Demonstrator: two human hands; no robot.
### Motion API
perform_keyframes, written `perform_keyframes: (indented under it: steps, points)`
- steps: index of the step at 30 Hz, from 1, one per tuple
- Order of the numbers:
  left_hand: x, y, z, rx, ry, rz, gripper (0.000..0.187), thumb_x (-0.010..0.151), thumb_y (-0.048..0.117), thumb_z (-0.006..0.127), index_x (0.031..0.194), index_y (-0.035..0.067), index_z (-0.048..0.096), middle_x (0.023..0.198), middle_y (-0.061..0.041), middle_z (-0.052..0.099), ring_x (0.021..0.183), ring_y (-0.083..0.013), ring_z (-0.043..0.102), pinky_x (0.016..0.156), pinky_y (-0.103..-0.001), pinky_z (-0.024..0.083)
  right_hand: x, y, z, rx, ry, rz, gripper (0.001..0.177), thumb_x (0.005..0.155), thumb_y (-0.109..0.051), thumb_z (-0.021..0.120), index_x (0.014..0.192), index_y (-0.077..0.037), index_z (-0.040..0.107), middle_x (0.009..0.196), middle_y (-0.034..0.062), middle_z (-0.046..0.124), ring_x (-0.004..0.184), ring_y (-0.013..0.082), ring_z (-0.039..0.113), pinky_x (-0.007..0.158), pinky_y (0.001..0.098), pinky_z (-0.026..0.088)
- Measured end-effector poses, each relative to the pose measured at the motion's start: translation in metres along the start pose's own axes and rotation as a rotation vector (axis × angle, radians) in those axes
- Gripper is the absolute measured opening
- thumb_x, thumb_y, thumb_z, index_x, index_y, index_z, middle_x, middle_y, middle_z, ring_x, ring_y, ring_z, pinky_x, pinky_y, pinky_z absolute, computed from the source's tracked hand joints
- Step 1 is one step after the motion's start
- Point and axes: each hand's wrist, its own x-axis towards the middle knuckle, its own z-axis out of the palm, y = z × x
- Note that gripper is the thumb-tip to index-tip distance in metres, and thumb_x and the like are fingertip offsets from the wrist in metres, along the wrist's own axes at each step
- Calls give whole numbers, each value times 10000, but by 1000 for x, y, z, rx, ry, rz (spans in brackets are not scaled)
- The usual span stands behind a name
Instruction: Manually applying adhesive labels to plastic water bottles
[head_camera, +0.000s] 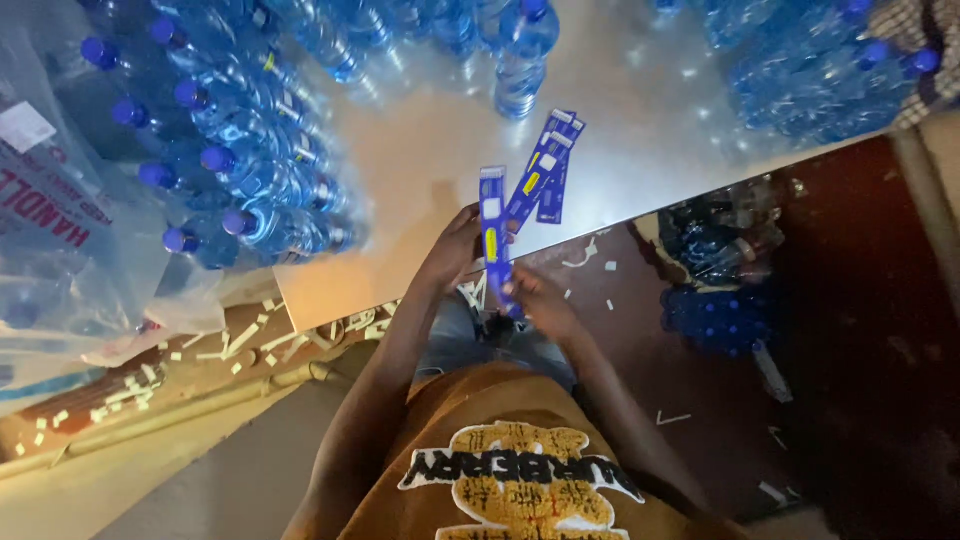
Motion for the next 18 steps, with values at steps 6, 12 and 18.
perform_keyframes:
  steps: [6, 12, 18]
  points:
    - [-18, 66, 71, -141, -98, 203, 230, 1098, 70, 696, 1319, 83, 632, 1049, -225, 739, 862, -363, 831, 679, -434, 725, -22, -38, 33, -146, -311, -148, 410, 1066, -130, 758, 1448, -1, 680, 1059, 121, 750, 978, 246, 760, 698, 283, 553]
    - [-104, 107, 112, 492, 96, 533, 243, 1028, 174, 861, 1140, 69, 674, 913, -82, 721, 852, -165, 685, 787, -336, 589, -24, -50, 12, 514, -46, -258, 468, 1130, -323, 668, 1386, 66, 629, 1385, 189, 612, 1364, 235, 583, 1180, 490, 544]
    - [-149, 145, 127, 827, 102, 723, 316, 978, 384, 860, 1219, 200, 772, 1364, -93, 790, 1218, -367, 775, 1091, -488, 585, -79, -138, 134, -297, 47, -551, 215, 1138, -225, 717, 1108, -13, 733, 987, 94, 740, 962, 159, 706, 860, 392, 620]
